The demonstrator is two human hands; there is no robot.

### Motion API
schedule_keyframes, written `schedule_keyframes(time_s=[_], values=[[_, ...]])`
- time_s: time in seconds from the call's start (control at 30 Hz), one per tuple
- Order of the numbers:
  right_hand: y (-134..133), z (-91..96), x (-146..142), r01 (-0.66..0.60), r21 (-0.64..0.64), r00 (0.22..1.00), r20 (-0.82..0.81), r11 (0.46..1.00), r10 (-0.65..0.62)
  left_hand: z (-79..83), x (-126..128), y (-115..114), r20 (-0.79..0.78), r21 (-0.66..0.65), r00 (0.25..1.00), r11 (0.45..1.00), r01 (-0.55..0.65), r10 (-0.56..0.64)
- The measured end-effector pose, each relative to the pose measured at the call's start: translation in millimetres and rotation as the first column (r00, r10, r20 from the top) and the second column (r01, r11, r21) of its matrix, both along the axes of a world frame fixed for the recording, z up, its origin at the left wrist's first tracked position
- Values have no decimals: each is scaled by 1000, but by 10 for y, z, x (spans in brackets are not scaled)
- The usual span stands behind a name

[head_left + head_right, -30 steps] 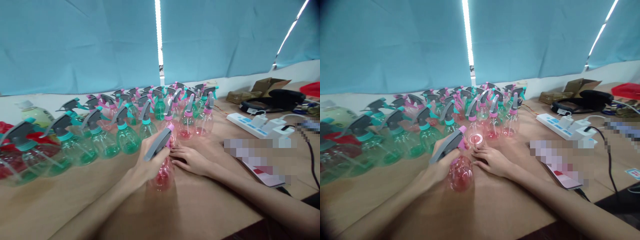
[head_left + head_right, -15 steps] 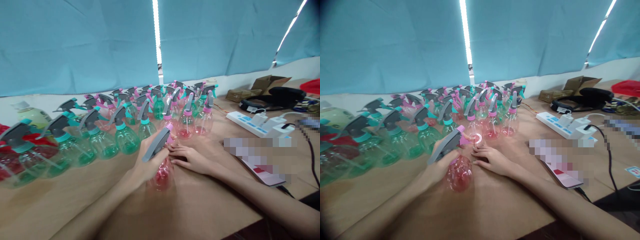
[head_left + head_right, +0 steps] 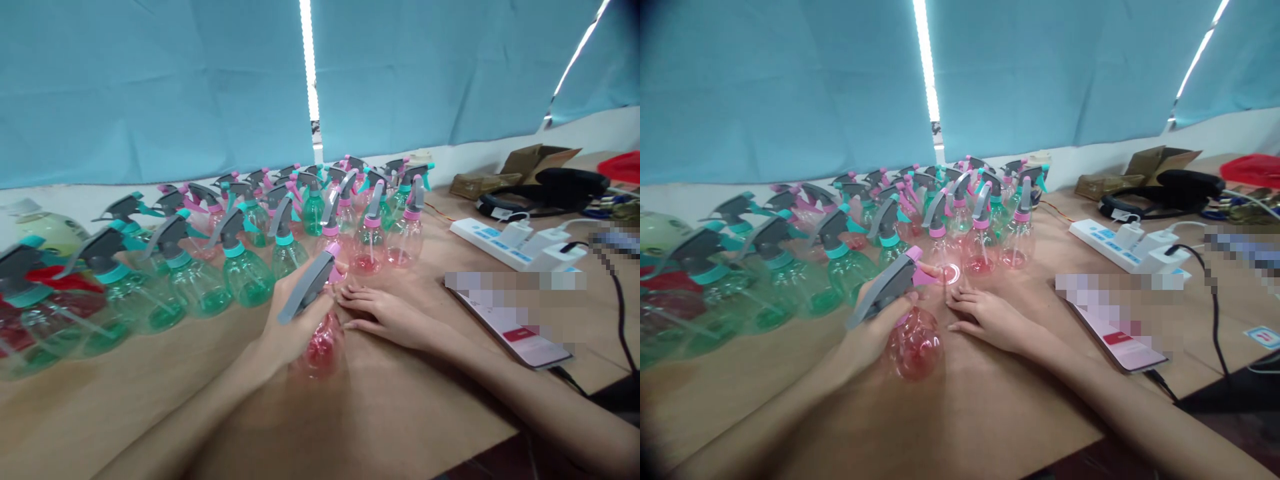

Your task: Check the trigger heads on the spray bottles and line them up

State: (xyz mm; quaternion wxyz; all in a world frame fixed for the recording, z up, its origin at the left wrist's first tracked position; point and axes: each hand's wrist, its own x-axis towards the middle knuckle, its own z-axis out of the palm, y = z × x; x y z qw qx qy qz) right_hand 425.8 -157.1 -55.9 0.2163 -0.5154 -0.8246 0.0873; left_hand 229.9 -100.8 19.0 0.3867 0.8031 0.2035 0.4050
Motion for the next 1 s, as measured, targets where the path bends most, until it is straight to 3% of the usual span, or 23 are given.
schedule_keyframes(time_s=[0.43, 0.77, 1.0], values=[[-7, -38, -14, 70, 26, 997, 43, 997, -71, 16, 6, -15, -14, 3, 1000, 1000, -15, 15], [-4, -149, -99, 246, 118, 961, 104, 962, -258, 64, 9, -6, -68, 96, 995, 993, -71, 78], [-7, -153, -90, 339, 137, 925, 133, 931, -356, -46, -36, 23, 6, 2, 985, 985, -171, 171]])
